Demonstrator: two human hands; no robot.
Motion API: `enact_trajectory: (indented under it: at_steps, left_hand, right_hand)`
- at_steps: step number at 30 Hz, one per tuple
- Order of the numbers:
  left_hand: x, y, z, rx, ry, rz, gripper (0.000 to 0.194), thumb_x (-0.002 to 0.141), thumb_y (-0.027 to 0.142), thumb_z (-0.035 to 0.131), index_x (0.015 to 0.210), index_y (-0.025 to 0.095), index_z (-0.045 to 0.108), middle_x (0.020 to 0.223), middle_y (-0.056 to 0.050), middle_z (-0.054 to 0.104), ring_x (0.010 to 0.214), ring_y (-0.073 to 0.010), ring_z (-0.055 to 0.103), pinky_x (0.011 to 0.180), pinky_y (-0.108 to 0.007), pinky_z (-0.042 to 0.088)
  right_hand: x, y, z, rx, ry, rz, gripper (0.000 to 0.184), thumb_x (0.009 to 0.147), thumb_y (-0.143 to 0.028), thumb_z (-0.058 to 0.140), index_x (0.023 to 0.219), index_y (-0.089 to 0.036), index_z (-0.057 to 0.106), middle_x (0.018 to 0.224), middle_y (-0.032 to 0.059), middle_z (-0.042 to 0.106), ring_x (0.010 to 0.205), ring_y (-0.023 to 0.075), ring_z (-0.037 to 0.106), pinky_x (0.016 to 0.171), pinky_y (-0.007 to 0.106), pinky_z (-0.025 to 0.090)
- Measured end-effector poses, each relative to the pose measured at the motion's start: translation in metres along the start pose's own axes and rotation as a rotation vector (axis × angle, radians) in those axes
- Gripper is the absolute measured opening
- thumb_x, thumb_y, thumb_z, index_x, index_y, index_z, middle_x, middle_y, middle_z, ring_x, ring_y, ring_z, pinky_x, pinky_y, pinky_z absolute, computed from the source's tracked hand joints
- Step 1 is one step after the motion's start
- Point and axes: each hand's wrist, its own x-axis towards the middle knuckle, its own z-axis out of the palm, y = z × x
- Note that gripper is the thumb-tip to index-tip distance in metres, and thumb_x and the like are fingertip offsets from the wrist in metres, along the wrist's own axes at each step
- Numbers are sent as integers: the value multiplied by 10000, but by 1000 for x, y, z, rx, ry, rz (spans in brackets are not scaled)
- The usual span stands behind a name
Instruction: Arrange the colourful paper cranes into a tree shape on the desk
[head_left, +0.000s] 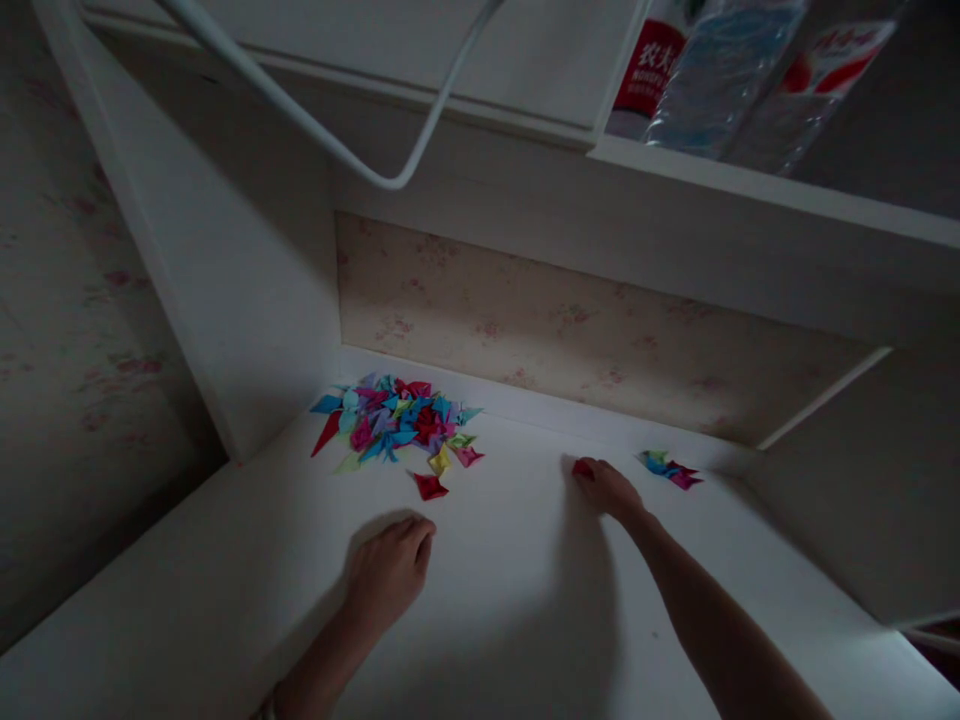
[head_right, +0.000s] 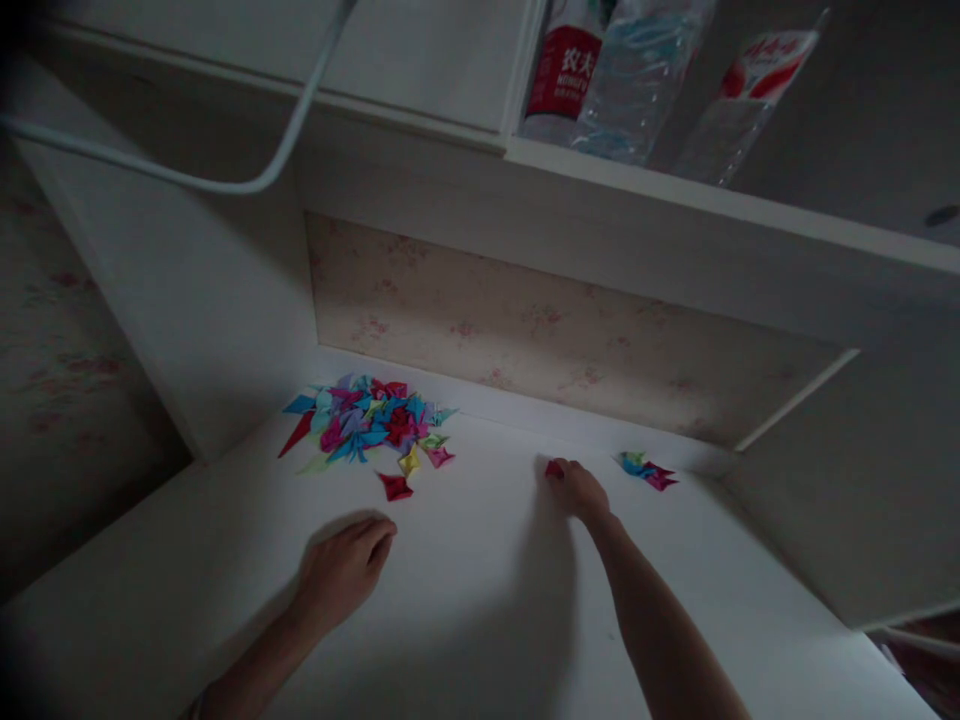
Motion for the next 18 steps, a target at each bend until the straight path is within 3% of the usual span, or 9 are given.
enact_trajectory:
  at_steps: [4,7,9,13,15,18]
  left_hand:
    - [1,9,5,-4,24,93,242,911,203,398,945,276,626,999,-2,663,925,-173,609,777,-284,446]
    - [16,16,9,40,53,110,219,887,200,440,967,257,636,1153,-29,627,1022,-205,576,842,-319,461]
    - [29,20,13,86,83,81,234,880,208,455,1026,240,634,1292,-51,569,1072,-234,561,862,-351,471]
    - [42,22,23,175,135,26,335,893,229,443,1197,210,580,1430,-87,465,1082,-272,574,844,-400,490]
    - [38,20,28,193,149,70,333,910,230,419,1196,199,586,1435,-94,462,1104,-272,571,898,-419,468]
    - [27,17,30,164,146,153,312,926,223,398,1157,205,608,1372,-80,533,1128,-250,564,993,-433,408]
  right_hand:
    - [3,-23,11,237,-21,-33,306,817,-280,580,1107,-201,637,1134,110,635,1063,268,568,923,356,383]
    - [13,-60,14,487,-85,-62,215,777,-325,650,942,-190,673,967,79,680,995,254,601,888,354,434]
    - [21,-93,11,689,-146,-99,270,798,-411,634,910,-168,667,891,77,686,884,228,637,809,345,498]
    - [36,-150,0,1055,-202,-208,458,863,-529,532,1178,-197,552,1113,76,649,889,152,650,784,279,553]
    - [39,-160,-3,1127,-209,-225,497,863,-492,557,1266,-211,481,1195,74,620,933,135,649,811,261,553]
    - [37,-144,0,1093,-210,-180,466,850,-420,590,1251,-200,507,1175,84,643,894,146,669,786,282,565]
